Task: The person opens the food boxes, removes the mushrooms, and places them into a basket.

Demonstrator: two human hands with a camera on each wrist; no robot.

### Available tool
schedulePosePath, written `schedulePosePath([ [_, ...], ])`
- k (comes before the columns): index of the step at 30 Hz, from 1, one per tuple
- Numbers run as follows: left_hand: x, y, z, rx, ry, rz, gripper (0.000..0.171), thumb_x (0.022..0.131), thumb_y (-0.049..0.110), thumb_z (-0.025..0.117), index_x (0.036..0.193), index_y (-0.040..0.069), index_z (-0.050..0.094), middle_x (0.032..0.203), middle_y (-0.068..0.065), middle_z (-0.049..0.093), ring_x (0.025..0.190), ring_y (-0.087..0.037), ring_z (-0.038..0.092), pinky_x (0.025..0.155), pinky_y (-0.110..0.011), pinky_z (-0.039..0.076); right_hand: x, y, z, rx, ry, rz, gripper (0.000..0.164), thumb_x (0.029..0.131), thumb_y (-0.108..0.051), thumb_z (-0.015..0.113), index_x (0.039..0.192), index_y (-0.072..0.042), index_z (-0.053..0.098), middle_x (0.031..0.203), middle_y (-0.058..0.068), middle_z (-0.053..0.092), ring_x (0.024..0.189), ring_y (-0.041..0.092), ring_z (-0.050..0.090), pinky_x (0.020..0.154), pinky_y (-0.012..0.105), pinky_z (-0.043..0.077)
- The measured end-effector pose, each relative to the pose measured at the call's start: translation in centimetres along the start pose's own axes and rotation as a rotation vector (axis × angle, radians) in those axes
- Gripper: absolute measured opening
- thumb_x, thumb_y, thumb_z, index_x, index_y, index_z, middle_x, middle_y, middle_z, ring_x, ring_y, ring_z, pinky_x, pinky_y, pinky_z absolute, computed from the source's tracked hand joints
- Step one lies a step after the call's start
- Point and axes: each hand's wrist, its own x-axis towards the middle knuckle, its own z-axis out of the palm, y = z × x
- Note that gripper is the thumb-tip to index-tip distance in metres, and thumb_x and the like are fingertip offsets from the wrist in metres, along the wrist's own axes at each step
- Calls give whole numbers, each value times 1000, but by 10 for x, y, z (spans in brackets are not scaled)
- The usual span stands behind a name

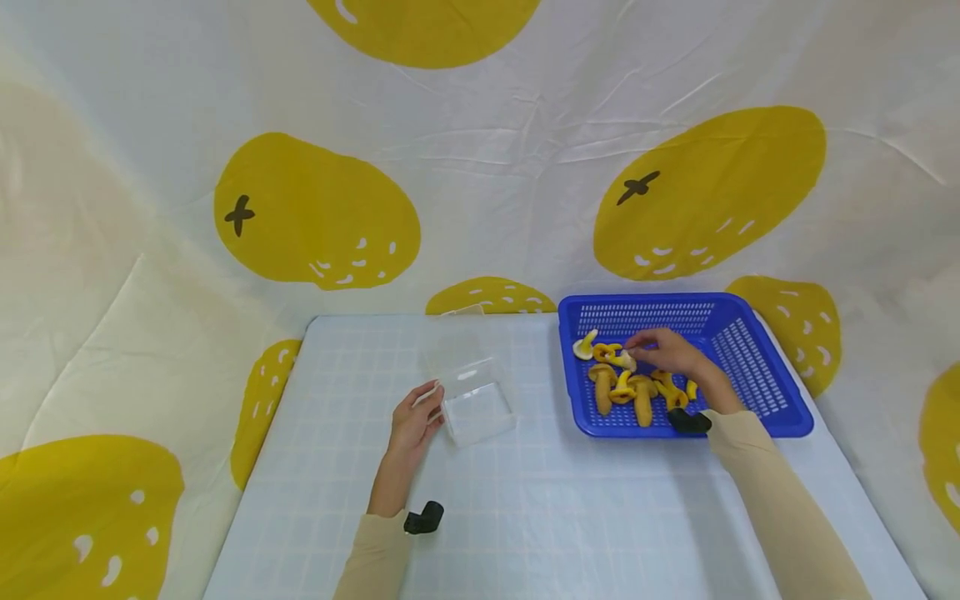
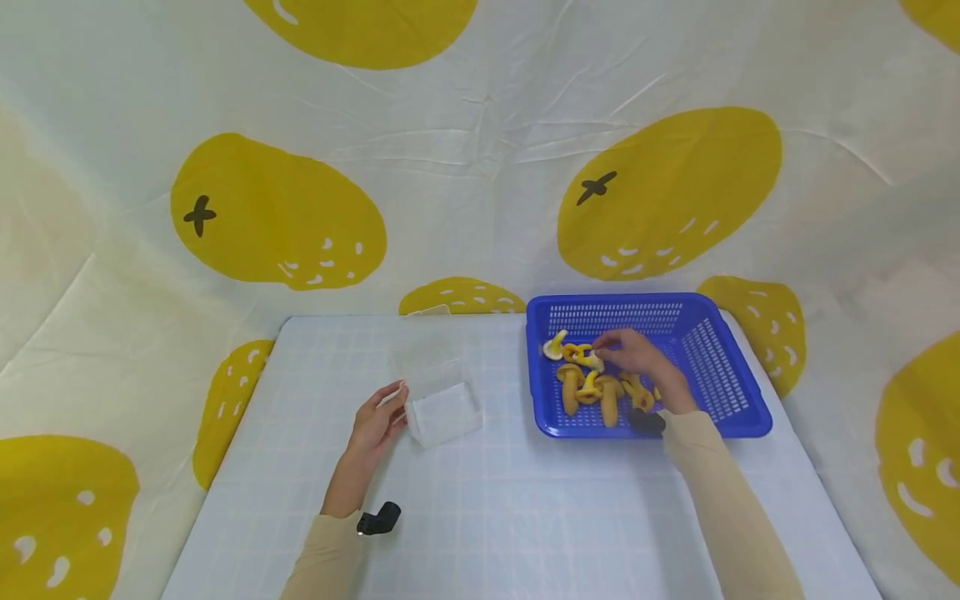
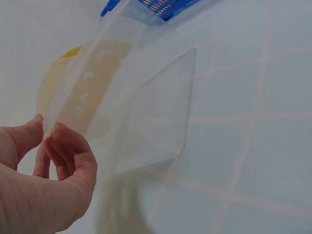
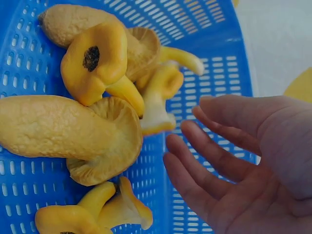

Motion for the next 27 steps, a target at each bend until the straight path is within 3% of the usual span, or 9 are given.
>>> schedulePosePath([
  [8, 1, 0, -2, 14, -1, -7, 49, 99, 20, 72, 141, 2, 57, 131, -20, 60, 109, -27, 60, 75, -23, 54, -11, -7, 1, -8, 40, -54, 30, 106, -15, 59, 123, 8, 66, 119, 25, 68, 106, 42, 64, 86, 49, 56],
  [14, 0, 2, -3, 15, -3, -9, 50, 98, 20, 73, 142, 3, 56, 132, -19, 59, 110, -27, 60, 75, -22, 54, -22, -18, 1, 3, 55, -94, 29, 106, -14, 59, 123, 8, 66, 119, 25, 68, 109, 42, 63, 93, 56, 54],
  [20, -1, 2, -3, 49, 0, 2, 48, 99, 21, 72, 141, 4, 58, 134, -22, 59, 110, -27, 61, 78, -24, 54, -36, -19, 3, 27, 142, -110, 29, 106, -15, 59, 122, 9, 65, 117, 27, 68, 112, 44, 63, 97, 58, 52],
  [24, -1, 1, -6, 101, 16, 38, 47, 96, 24, 76, 136, 3, 62, 124, -19, 67, 102, -25, 65, 80, -27, 56, -45, -12, 6, 13, 247, -116, 27, 106, -19, 61, 118, 5, 67, 112, 23, 69, 105, 41, 66, 91, 49, 57],
  [27, -2, 2, -11, 140, 27, 83, 44, 94, 25, 78, 129, 1, 66, 117, -16, 70, 96, -23, 67, 80, -27, 57, -52, -8, 8, 0, 333, -122, 24, 105, -21, 63, 113, 1, 69, 107, 19, 70, 100, 38, 68, 84, 30, 58],
])
